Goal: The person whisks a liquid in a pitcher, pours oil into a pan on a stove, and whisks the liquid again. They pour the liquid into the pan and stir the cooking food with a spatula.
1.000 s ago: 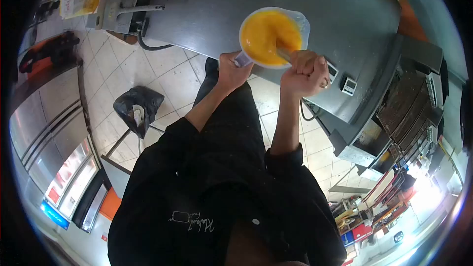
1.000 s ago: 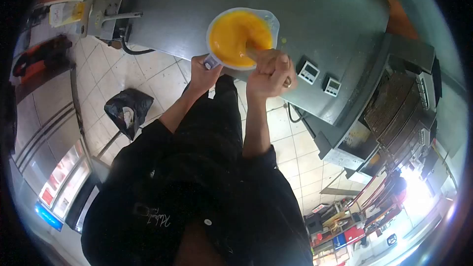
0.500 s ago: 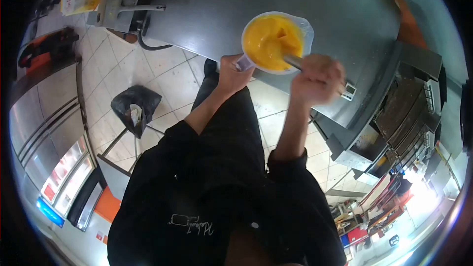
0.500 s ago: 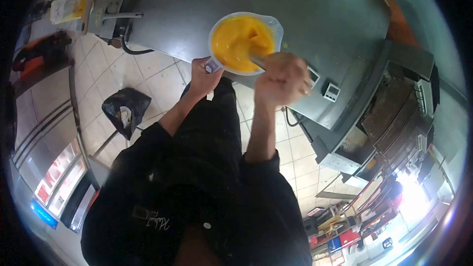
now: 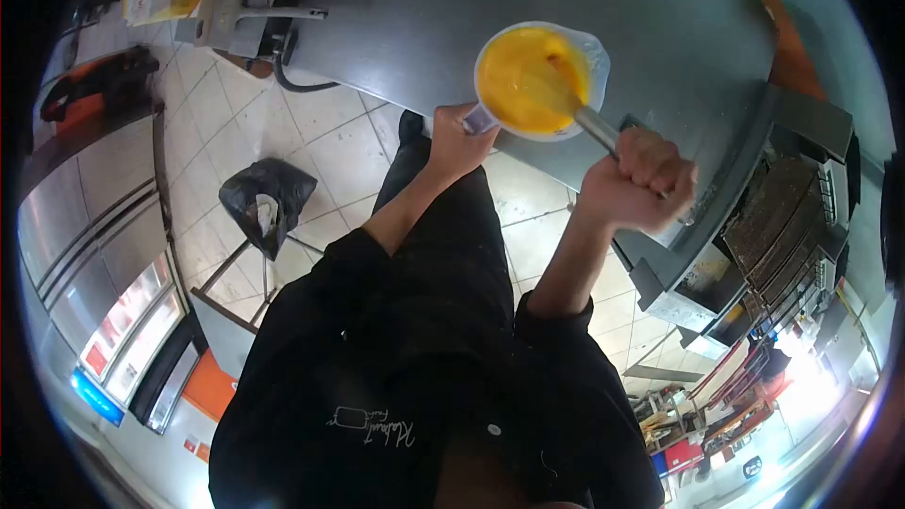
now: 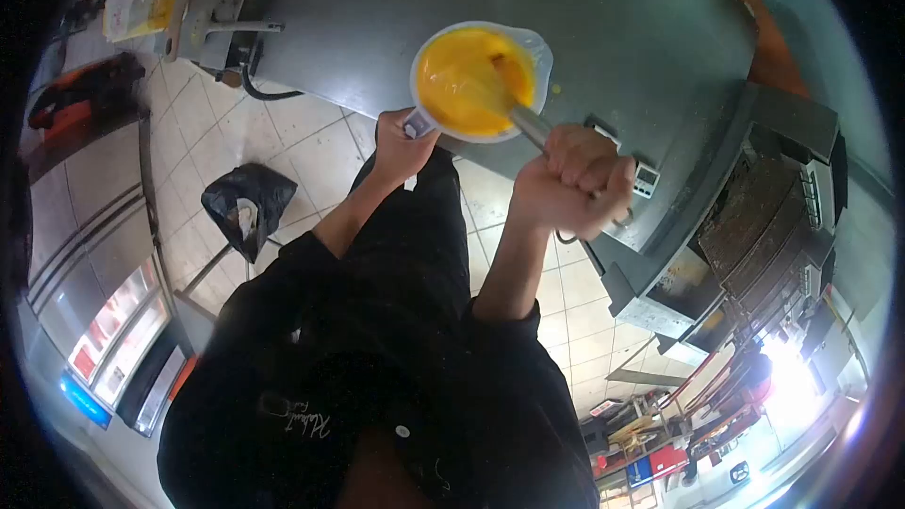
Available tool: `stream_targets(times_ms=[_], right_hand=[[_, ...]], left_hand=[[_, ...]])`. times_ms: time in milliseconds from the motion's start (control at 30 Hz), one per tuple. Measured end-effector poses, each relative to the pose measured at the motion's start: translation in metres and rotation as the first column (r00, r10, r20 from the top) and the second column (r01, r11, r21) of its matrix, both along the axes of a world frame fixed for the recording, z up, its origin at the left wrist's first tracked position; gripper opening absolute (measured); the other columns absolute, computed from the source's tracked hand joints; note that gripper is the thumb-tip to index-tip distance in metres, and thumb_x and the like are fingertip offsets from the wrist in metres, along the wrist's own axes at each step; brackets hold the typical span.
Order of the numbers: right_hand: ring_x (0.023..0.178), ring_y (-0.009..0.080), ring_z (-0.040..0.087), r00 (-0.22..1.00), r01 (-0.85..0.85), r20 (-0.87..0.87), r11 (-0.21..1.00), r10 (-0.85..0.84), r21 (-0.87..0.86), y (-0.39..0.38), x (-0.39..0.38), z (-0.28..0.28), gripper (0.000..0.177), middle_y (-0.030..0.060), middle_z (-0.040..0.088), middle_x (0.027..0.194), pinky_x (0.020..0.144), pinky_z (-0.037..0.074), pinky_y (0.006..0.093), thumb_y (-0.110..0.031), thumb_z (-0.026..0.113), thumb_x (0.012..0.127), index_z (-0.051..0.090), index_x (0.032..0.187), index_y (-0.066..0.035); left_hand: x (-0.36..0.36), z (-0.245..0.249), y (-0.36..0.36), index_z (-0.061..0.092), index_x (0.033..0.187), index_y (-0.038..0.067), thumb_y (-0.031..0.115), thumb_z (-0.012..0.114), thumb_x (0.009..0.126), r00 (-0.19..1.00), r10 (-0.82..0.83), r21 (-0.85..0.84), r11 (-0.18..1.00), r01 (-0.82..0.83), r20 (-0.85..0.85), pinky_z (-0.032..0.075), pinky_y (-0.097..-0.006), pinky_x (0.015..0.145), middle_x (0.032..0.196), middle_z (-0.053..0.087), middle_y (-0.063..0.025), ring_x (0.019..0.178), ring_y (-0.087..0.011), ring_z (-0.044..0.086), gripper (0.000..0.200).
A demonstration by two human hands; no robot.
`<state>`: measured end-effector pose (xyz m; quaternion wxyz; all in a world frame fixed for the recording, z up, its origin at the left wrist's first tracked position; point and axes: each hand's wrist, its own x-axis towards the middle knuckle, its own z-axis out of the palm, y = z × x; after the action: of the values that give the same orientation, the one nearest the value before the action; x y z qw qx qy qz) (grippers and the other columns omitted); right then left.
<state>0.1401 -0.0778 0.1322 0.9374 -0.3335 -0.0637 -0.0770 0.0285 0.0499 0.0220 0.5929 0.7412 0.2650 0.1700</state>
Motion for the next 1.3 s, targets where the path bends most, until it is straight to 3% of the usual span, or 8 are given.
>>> stream_targets(times_ms=[433,500,567,667,1033,1100,1167,1300], right_hand=[[0.038,0.0123,0.033,0.993,-0.098,0.061,0.995,0.096,0.032,0.008,0.004,0.007,0.035,0.0046,0.038,0.044,0.041,0.030,0.0293,-0.009,0.041,0.089,0.037,0.054,-0.009],[0.039,0.0134,0.035,0.796,0.601,0.386,0.537,-0.465,-0.592,0.041,0.006,-0.041,0.036,0.0027,0.034,0.045,0.042,0.034,0.0308,-0.018,0.037,0.091,0.042,0.056,-0.012],[0.040,0.0125,0.035,0.994,-0.093,0.010,0.885,0.110,-0.455,0.020,-0.001,-0.029,0.035,0.0013,0.031,0.045,0.042,0.033,0.0305,-0.018,0.037,0.091,0.043,0.057,-0.013],[0.041,0.0109,0.034,0.997,-0.082,0.020,0.995,0.081,0.053,0.005,0.008,-0.004,0.035,0.0009,0.031,0.046,0.039,0.027,0.0292,-0.015,0.042,0.090,0.039,0.056,-0.011],[0.039,0.0124,0.032,0.979,0.189,0.171,0.821,-0.113,-0.539,0.019,0.005,-0.023,0.037,0.0039,0.035,0.044,0.039,0.028,0.0288,-0.017,0.036,0.090,0.038,0.053,-0.010],[0.039,0.0142,0.037,0.993,-0.109,-0.031,0.991,0.111,0.074,-0.001,0.011,0.005,0.034,0.0071,0.043,0.046,0.040,0.033,0.0299,-0.015,0.038,0.086,0.041,0.053,-0.009],[0.040,0.0136,0.034,0.872,0.486,0.237,0.710,-0.428,-0.509,0.004,0.019,-0.082,0.037,0.0046,0.035,0.044,0.040,0.032,0.0312,-0.019,0.038,0.089,0.039,0.053,-0.010],[0.039,0.0126,0.031,0.999,0.007,0.049,0.987,0.001,-0.159,0.012,0.005,0.004,0.035,0.0027,0.030,0.045,0.040,0.029,0.0309,-0.015,0.042,0.089,0.039,0.055,-0.011]], left_hand=[[-0.001,0.008,0.005,0.059,0.068,-0.003,0.010,0.067,0.084,0.996,-0.024,-0.065,0.998,0.019,-0.081,0.035,-0.0227,0.048,0.058,0.051,0.0087,0.059,0.0008,0.042,0.022],[0.002,0.009,0.000,0.058,0.067,-0.003,0.011,0.066,0.084,1.000,-0.004,-0.123,0.992,0.007,0.024,0.035,-0.0233,0.047,0.057,0.050,0.0090,0.058,0.0005,0.042,0.024],[0.009,0.003,0.008,0.058,0.067,-0.003,0.010,0.067,0.083,0.997,-0.039,0.091,0.995,0.044,-0.063,0.035,-0.0245,0.046,0.054,0.052,0.0052,0.057,-0.0003,0.043,0.022],[-0.003,0.001,0.003,0.059,0.069,-0.002,0.008,0.068,0.080,0.998,-0.023,0.039,0.999,0.026,-0.061,0.037,-0.0264,0.047,0.053,0.053,-0.0002,0.056,-0.0016,0.044,0.018],[0.008,-0.001,0.005,0.064,0.076,-0.003,0.006,0.068,0.082,0.999,-0.003,-0.029,1.000,0.001,-0.053,0.040,-0.0230,0.053,0.062,0.060,0.0048,0.064,0.0005,0.048,0.012],[-0.001,-0.002,0.002,0.066,0.078,-0.003,0.006,0.068,0.082,1.000,-0.014,-0.063,0.998,0.014,0.013,0.040,-0.0226,0.053,0.064,0.061,0.0050,0.065,0.0004,0.049,0.009],[-0.003,-0.003,-0.005,0.067,0.081,-0.002,0.006,0.068,0.082,0.998,-0.047,-0.131,0.990,0.042,-0.030,0.041,-0.0223,0.054,0.066,0.062,0.0047,0.066,0.0005,0.050,0.008],[0.001,0.010,0.004,0.066,0.078,-0.002,0.006,0.066,0.082,1.000,0.009,-0.005,1.000,-0.009,0.023,0.040,-0.0227,0.053,0.062,0.058,0.0055,0.063,0.0006,0.046,0.009]])
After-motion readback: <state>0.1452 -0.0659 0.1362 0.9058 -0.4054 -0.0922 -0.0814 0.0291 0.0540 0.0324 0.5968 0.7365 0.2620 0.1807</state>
